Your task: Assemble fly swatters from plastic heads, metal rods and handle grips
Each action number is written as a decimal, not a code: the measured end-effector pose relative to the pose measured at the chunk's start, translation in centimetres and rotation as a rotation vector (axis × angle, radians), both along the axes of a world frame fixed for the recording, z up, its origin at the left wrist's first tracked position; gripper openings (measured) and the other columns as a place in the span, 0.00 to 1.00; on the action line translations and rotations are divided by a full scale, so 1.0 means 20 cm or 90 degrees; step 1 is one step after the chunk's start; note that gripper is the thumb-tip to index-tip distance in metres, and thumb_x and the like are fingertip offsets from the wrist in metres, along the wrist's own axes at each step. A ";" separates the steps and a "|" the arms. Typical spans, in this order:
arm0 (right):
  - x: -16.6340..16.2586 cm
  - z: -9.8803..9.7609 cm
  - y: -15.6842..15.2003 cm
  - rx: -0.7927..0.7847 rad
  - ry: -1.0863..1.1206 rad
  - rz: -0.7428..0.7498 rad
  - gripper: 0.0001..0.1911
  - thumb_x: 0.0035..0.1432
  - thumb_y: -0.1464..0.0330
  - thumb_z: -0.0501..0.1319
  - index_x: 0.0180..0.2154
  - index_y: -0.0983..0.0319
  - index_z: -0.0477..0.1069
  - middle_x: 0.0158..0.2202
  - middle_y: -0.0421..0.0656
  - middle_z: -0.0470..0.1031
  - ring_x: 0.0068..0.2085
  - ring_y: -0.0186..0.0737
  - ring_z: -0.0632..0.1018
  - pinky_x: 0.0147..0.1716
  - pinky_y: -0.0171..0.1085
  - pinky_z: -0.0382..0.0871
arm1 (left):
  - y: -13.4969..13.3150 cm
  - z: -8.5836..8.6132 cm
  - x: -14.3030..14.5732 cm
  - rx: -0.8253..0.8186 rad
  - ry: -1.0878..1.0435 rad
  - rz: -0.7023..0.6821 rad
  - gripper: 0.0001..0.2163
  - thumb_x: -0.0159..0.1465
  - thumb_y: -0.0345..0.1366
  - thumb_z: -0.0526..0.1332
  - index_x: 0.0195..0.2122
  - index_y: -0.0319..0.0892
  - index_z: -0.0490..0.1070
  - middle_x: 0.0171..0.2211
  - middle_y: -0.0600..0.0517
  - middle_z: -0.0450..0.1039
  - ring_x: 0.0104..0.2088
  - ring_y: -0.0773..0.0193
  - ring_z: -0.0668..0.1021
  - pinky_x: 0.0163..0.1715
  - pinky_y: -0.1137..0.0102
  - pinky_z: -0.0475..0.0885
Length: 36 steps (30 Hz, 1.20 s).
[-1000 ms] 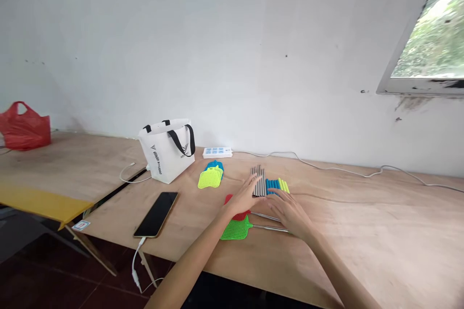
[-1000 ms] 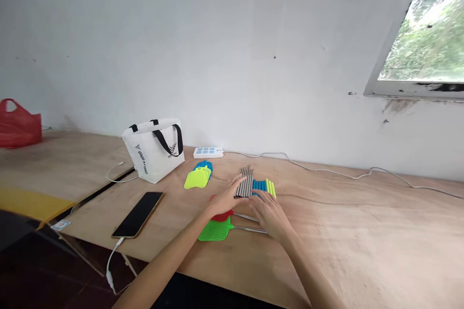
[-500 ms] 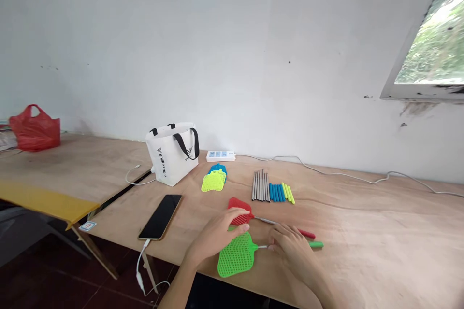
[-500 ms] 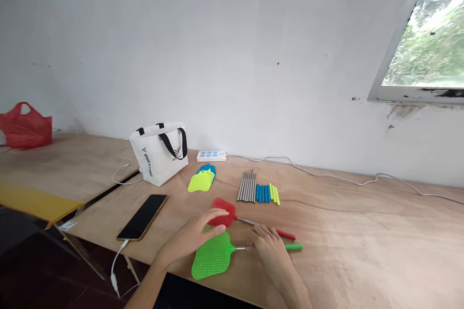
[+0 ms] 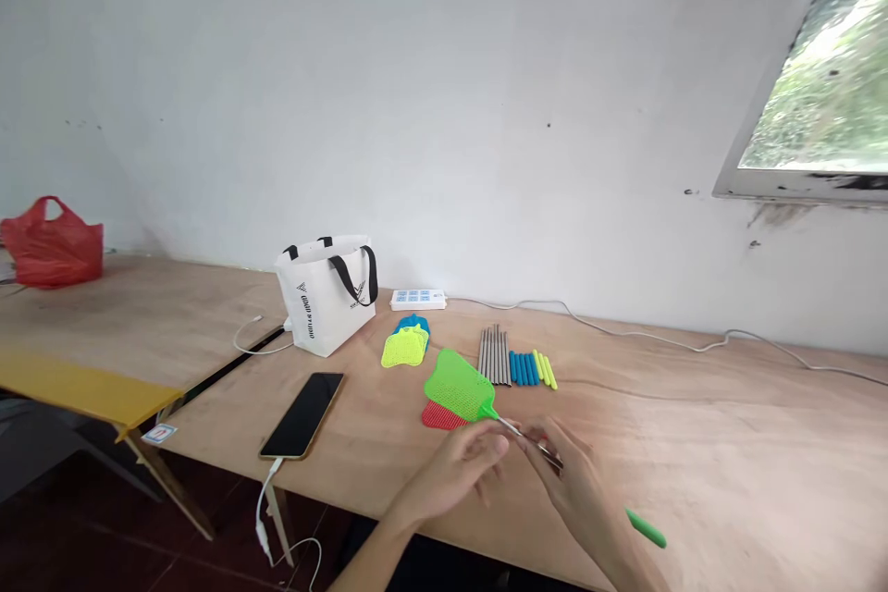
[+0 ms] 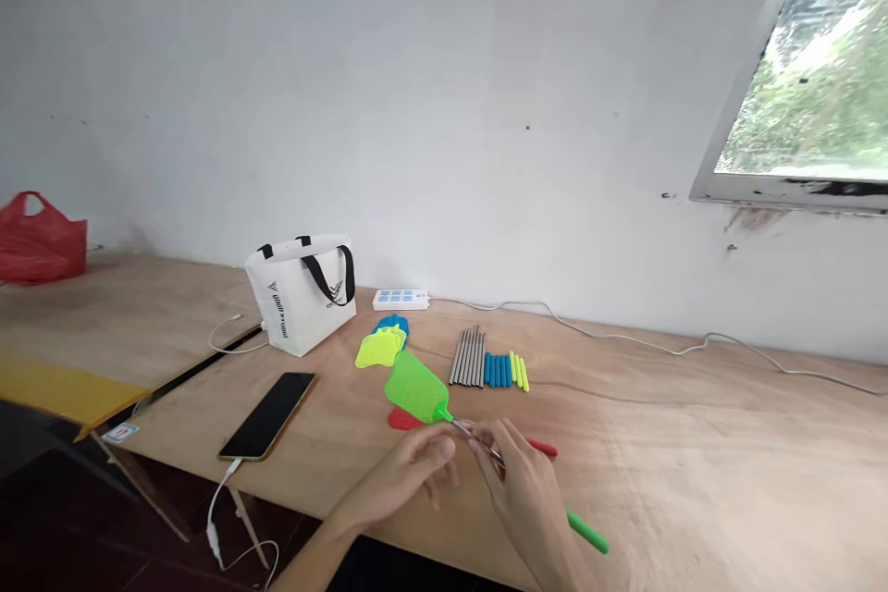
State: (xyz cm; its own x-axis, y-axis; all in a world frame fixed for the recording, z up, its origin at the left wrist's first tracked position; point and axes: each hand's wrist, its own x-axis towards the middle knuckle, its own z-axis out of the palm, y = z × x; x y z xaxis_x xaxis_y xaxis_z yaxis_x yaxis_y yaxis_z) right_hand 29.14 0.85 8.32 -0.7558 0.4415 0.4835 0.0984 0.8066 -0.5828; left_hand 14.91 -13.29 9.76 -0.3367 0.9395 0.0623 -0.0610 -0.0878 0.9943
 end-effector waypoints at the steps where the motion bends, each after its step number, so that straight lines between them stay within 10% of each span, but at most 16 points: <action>1: -0.01 -0.01 -0.01 -0.006 -0.003 0.012 0.19 0.71 0.51 0.50 0.39 0.54 0.72 0.33 0.40 0.78 0.30 0.38 0.78 0.29 0.33 0.70 | 0.04 -0.04 0.03 0.019 -0.016 0.029 0.23 0.62 0.55 0.65 0.50 0.44 0.79 0.42 0.43 0.79 0.37 0.57 0.80 0.23 0.73 0.73; 8: -0.07 -0.03 -0.10 0.001 -0.028 0.003 0.23 0.72 0.50 0.46 0.42 0.54 0.74 0.35 0.43 0.82 0.33 0.43 0.82 0.30 0.34 0.71 | 0.14 -0.15 0.11 0.124 -0.085 0.243 0.22 0.63 0.58 0.63 0.37 0.42 0.80 0.46 0.42 0.80 0.49 0.50 0.79 0.49 0.60 0.75; 19: 0.05 -0.04 0.23 0.080 -0.143 0.009 0.27 0.72 0.49 0.44 0.33 0.55 0.73 0.25 0.40 0.76 0.27 0.42 0.78 0.30 0.35 0.64 | -0.04 -0.01 -0.39 0.268 -0.136 0.555 0.23 0.56 0.58 0.69 0.29 0.41 0.71 0.33 0.44 0.81 0.38 0.54 0.82 0.36 0.66 0.75; 36: 0.08 -0.01 0.28 0.006 -0.101 -0.131 0.30 0.67 0.44 0.47 0.31 0.55 0.75 0.24 0.40 0.75 0.23 0.39 0.73 0.25 0.34 0.65 | 0.00 -0.03 -0.29 0.271 -0.219 0.454 0.21 0.58 0.55 0.69 0.33 0.40 0.71 0.29 0.49 0.79 0.23 0.65 0.78 0.19 0.73 0.72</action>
